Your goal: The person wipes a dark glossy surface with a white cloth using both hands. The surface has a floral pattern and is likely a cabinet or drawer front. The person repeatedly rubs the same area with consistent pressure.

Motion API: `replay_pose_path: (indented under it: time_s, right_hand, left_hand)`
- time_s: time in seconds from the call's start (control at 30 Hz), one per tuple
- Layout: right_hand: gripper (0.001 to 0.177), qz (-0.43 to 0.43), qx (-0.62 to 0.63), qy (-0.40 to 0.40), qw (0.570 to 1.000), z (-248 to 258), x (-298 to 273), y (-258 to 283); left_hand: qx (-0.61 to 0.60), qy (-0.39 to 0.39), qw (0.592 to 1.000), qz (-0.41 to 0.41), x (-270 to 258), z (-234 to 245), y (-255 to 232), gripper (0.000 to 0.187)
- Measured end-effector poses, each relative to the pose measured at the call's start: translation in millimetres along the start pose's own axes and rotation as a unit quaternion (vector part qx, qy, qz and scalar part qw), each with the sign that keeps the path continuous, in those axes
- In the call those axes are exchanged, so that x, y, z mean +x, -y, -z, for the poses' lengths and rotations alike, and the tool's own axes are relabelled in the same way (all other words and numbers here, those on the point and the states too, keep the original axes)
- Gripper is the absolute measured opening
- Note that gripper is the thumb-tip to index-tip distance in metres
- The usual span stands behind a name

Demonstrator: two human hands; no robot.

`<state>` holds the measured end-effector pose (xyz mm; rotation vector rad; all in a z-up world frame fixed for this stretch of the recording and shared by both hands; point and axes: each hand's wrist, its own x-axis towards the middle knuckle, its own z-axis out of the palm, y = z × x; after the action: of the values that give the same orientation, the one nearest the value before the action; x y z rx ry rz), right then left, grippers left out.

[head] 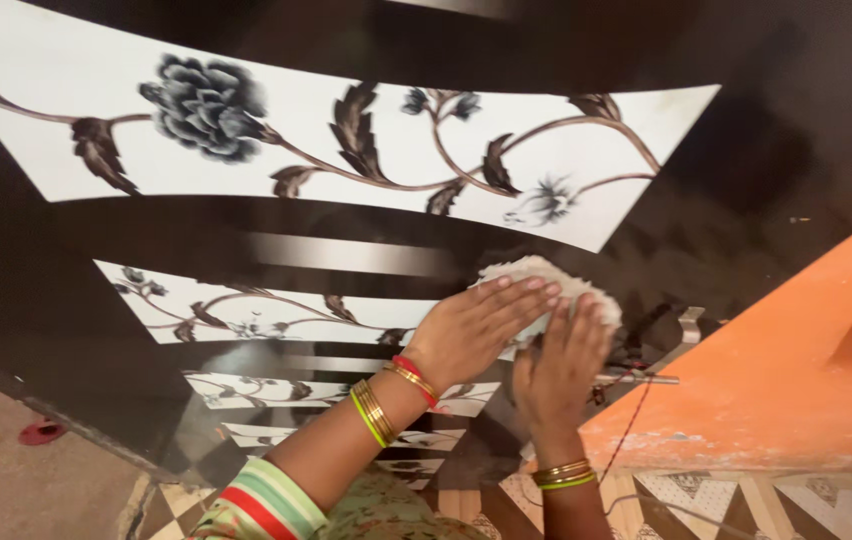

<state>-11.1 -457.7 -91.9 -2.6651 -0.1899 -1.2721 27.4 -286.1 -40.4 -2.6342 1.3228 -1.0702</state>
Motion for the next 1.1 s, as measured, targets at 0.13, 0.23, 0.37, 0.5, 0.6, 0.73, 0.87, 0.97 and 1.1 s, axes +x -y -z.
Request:
replay_pose_path:
  time_s: [0.13,0.23,0.37,0.5,0.6,0.73,0.87,0.97,1.1]
  right_hand:
    - [0.069,0.02,0.007,-0.047,0.999,14,33,29]
    - [0.077,0.029,0.063,-0.069,0.995,20,56,57]
    - [0.087,0.016,0.07,-0.077,0.994,23,89,101]
    - [0.089,0.051,0.068,-0.078,0.993,23,120,143]
    - [0.089,0.08,0.056,-0.066,0.993,18,138,174]
    - [0.088,0.116,0.041,-0.071,0.99,11,157,227]
    - [0.088,0.154,0.046,-0.041,0.986,0,160,278]
    - [0.088,0.203,0.059,-0.022,0.977,-15,155,315]
    - [0.079,0.26,0.064,-0.019,0.963,-40,130,346]
  left_hand:
    - [0.053,-0.022,0.998,-0.009,4,25,30,0.066]
    - [0.0,-0.052,0.999,-0.003,5,46,51,0.065]
    - [-0.014,-0.078,0.996,0.046,-5,84,78,0.068]
    - [0.025,-0.072,0.994,0.075,-26,123,114,0.067]
    - [0.044,-0.098,0.989,0.105,-50,144,145,0.065]
    - [0.105,-0.128,0.976,0.141,-83,166,180,0.066]
    - [0.065,-0.162,0.964,0.201,-131,168,207,0.062]
    - [0.046,-0.198,0.95,0.237,-169,157,219,0.058]
    - [0.041,-0.146,0.94,0.304,-226,117,217,0.061]
